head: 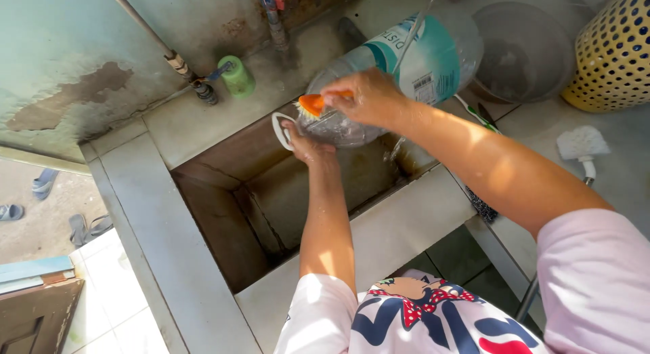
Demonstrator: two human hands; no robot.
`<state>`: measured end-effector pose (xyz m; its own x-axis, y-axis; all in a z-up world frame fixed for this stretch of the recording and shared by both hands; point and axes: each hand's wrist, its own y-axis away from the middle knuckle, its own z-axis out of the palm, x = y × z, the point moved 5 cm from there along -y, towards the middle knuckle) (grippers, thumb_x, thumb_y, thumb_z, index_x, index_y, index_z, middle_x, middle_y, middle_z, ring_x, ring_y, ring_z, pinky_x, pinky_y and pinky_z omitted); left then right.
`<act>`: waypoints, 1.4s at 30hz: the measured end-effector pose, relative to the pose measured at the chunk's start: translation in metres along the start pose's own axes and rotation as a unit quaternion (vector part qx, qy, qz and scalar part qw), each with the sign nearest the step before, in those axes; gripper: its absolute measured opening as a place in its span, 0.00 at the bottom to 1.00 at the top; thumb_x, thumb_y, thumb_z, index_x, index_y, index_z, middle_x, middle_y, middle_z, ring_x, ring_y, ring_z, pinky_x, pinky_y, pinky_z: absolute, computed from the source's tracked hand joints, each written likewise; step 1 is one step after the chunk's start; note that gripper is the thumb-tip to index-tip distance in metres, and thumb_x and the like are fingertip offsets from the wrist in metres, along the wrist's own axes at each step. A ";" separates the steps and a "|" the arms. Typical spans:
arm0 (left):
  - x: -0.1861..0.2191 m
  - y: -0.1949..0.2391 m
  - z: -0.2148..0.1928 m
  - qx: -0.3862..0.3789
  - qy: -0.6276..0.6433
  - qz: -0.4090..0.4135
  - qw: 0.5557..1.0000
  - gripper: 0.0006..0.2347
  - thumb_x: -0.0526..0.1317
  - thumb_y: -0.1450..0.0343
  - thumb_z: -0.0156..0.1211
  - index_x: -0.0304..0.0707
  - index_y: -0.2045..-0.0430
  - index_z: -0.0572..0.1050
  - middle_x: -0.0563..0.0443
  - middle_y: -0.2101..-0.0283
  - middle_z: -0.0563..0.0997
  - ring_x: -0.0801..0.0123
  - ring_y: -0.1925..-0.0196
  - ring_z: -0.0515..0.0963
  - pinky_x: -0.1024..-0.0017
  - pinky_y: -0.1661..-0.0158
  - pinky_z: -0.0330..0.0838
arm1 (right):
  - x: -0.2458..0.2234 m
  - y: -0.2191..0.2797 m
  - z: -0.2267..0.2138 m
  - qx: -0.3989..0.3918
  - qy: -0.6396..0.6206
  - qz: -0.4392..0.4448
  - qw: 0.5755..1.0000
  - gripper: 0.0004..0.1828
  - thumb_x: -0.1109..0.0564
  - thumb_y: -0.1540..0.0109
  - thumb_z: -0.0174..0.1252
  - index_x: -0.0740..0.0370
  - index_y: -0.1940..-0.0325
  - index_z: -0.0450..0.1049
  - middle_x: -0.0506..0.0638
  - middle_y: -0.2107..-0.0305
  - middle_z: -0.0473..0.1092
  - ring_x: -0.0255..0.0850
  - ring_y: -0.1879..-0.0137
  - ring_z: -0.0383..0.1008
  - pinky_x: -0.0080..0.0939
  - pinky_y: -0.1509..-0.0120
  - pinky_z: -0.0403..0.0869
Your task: Cleaning the exterior and interior of a large plastic water jug using a brush and water at a sink.
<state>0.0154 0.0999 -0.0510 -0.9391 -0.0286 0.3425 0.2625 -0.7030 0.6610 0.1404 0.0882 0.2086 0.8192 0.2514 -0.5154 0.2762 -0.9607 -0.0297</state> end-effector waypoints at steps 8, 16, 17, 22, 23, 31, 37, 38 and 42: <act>0.137 0.012 -0.039 -0.150 0.007 0.138 0.979 0.27 0.59 0.30 0.61 0.31 0.50 0.75 0.39 0.46 0.78 0.50 0.43 0.76 0.50 0.41 0.71 | 0.058 0.046 -0.039 0.125 -0.129 -0.060 0.982 0.11 0.56 0.30 0.63 0.56 0.44 0.82 0.50 0.54 0.80 0.34 0.52 0.80 0.37 0.46 0.79; 0.254 0.066 -0.122 -0.086 -0.042 0.335 0.937 0.16 0.47 0.33 0.66 0.41 0.57 0.74 0.36 0.50 0.80 0.49 0.49 0.79 0.48 0.48 0.77 | -0.051 0.012 0.089 0.010 -0.223 -0.241 0.945 0.12 0.54 0.34 0.67 0.60 0.49 0.83 0.52 0.57 0.81 0.35 0.57 0.80 0.38 0.52 0.78; 0.272 0.076 -0.133 -0.131 -0.006 0.295 0.946 0.18 0.49 0.32 0.65 0.37 0.55 0.76 0.37 0.48 0.79 0.48 0.47 0.79 0.48 0.48 0.77 | -0.032 -0.002 0.103 -0.009 -0.243 -0.234 0.941 0.12 0.52 0.34 0.66 0.60 0.49 0.83 0.53 0.57 0.81 0.35 0.57 0.79 0.38 0.51 0.78; 0.325 0.099 -0.167 -0.192 0.041 0.347 0.917 0.13 0.51 0.30 0.66 0.45 0.61 0.74 0.42 0.45 0.78 0.45 0.42 0.77 0.43 0.44 0.76 | -0.066 -0.036 0.150 -0.039 -0.286 -0.261 0.921 0.15 0.48 0.30 0.63 0.60 0.46 0.82 0.53 0.57 0.80 0.35 0.54 0.80 0.37 0.48 0.78; 0.326 0.099 -0.169 -0.170 0.027 0.361 0.917 0.13 0.51 0.29 0.67 0.47 0.61 0.74 0.42 0.45 0.78 0.47 0.42 0.76 0.44 0.43 0.75 | -0.099 -0.028 0.152 -0.036 -0.306 -0.288 0.907 0.15 0.48 0.30 0.64 0.60 0.47 0.82 0.53 0.56 0.80 0.36 0.54 0.80 0.37 0.48 0.78; 0.339 0.094 -0.188 -0.168 0.037 0.371 0.913 0.14 0.54 0.31 0.67 0.47 0.63 0.77 0.41 0.45 0.79 0.48 0.41 0.76 0.46 0.42 0.74 | -0.132 -0.033 0.168 -0.030 -0.297 -0.304 0.905 0.13 0.48 0.32 0.64 0.57 0.48 0.83 0.53 0.54 0.81 0.38 0.54 0.82 0.37 0.50 0.79; 0.336 0.078 -0.192 -0.202 0.086 0.358 0.907 0.14 0.55 0.31 0.69 0.48 0.64 0.79 0.44 0.47 0.80 0.50 0.41 0.76 0.46 0.38 0.73 | -0.083 -0.029 0.178 0.033 -0.365 -0.107 0.924 0.15 0.49 0.33 0.64 0.59 0.46 0.80 0.52 0.57 0.81 0.33 0.55 0.80 0.38 0.49 0.80; 0.334 0.075 -0.191 -0.188 0.087 0.353 0.912 0.14 0.55 0.32 0.69 0.49 0.65 0.79 0.44 0.48 0.80 0.50 0.41 0.76 0.46 0.39 0.72 | -0.116 -0.007 0.170 0.054 -0.326 -0.198 0.923 0.14 0.50 0.33 0.65 0.60 0.47 0.81 0.53 0.57 0.81 0.36 0.55 0.81 0.38 0.49 0.80; 0.343 0.068 -0.191 -0.150 0.064 0.353 0.921 0.16 0.57 0.33 0.70 0.48 0.66 0.79 0.43 0.49 0.81 0.50 0.42 0.77 0.47 0.38 0.74 | -0.148 0.015 0.138 0.104 -0.233 -0.277 0.926 0.12 0.51 0.33 0.65 0.58 0.49 0.82 0.53 0.57 0.81 0.41 0.55 0.83 0.38 0.51 0.79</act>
<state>-0.3318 -0.0934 -0.0163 -0.5810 -0.6244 0.5222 0.7631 -0.6410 0.0825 -0.0460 0.0203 0.1662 0.2620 0.6813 -0.6836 0.4470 -0.7134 -0.5397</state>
